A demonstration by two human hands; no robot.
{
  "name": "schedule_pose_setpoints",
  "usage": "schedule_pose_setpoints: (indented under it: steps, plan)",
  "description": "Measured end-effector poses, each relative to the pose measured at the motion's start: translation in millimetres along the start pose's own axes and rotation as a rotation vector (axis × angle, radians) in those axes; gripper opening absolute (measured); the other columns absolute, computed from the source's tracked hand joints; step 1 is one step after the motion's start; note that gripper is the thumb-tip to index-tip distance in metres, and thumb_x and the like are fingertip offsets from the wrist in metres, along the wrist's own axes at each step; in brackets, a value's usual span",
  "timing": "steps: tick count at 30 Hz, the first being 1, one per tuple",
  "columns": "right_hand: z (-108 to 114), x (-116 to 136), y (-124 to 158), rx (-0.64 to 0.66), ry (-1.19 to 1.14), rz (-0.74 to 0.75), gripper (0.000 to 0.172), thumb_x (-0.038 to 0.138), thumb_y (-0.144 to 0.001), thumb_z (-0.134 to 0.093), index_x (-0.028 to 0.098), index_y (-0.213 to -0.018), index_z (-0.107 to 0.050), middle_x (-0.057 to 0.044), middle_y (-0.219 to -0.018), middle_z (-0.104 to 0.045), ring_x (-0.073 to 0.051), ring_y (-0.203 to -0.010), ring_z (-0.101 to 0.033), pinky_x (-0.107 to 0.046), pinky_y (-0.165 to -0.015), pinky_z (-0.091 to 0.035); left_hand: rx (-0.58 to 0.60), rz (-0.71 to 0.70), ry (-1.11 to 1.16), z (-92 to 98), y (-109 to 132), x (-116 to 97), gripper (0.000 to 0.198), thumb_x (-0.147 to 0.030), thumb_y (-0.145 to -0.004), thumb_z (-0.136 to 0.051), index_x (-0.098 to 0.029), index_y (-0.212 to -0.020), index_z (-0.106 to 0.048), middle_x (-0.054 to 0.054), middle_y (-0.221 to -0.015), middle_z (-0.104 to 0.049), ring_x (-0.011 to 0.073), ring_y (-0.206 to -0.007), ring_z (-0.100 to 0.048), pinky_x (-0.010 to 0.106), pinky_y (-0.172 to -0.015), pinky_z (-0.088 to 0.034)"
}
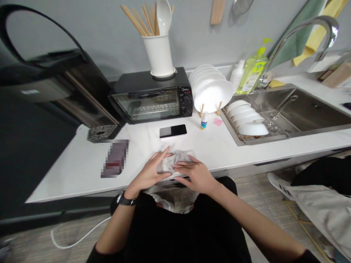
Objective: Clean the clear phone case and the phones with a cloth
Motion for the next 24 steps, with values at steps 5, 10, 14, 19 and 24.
schedule_pose_setpoints:
  steps: [5, 10, 14, 19, 24]
  plan:
    - [32, -41, 16, -0.047, 0.183, -0.077, 0.037, 0.036, -0.106, -0.058, 0.027, -0.141, -0.067, -0.008, -0.137, -0.073, -0.028, -0.132, -0.067, -0.062, -0.129, -0.026, 0.02, -0.023, -0.015, -4.6, -8, -5, 0.101, -0.044, -0.093, -0.075, -0.033, -0.171, -0.012, 0.008, -0.157, -0.056, 0.0328, -0.136, -0.049, 0.051, -0.121, -0.031]
    - [-18, 13, -24, -0.049, 0.071, 0.057, 0.059, 0.057, -0.1, -0.063, 0.018, -0.144, -0.063, -0.012, -0.143, -0.069, -0.03, -0.138, -0.062, -0.058, -0.131, -0.026, 0.016, -0.032, -0.034, -3.9, -6, -3, 0.1, -0.05, -0.093, -0.074, -0.029, -0.171, -0.015, 0.012, -0.156, -0.054, 0.0326, -0.132, -0.053, 0.047, -0.114, -0.04]
    - [-20, 24, -17, 0.002, -0.028, 0.066, 0.046, 0.052, -0.102, -0.064, 0.024, -0.138, -0.068, -0.008, -0.14, -0.071, -0.026, -0.134, -0.065, -0.056, -0.132, -0.022, 0.022, -0.021, -0.032, -2.1, -2, -1, 0.105, -0.054, -0.091, -0.076, -0.031, -0.171, -0.012, 0.012, -0.156, -0.054, 0.0335, -0.132, -0.053, 0.048, -0.113, -0.041]
    - [27, -32, 19, -0.009, 0.075, -0.038, 0.031, 0.035, -0.108, -0.055, 0.03, -0.136, -0.069, -0.003, -0.135, -0.074, -0.024, -0.13, -0.069, -0.059, -0.132, -0.02, 0.037, -0.034, -0.028, -5.1, -6, -4, 0.104, -0.048, -0.091, -0.077, -0.034, -0.171, -0.01, 0.006, -0.155, -0.058, 0.0324, -0.133, -0.051, 0.049, -0.119, -0.034]
    - [6, -16, -8, -0.052, 0.218, -0.022, 0.056, 0.05, -0.102, -0.063, 0.017, -0.147, -0.062, -0.017, -0.138, -0.071, -0.035, -0.134, -0.064, -0.064, -0.128, -0.028, 0.019, -0.052, -0.046, -4.8, -9, -6, 0.098, -0.049, -0.093, -0.073, -0.032, -0.17, -0.015, 0.009, -0.156, -0.056, 0.0326, -0.135, -0.051, 0.049, -0.119, -0.035]
Point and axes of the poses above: each hand's wrist, its own y-axis away from the middle knuckle, its own z-axis out of the back of the hand, x = y × z, the point moved 9 cm from there along -y, towards the middle knuckle
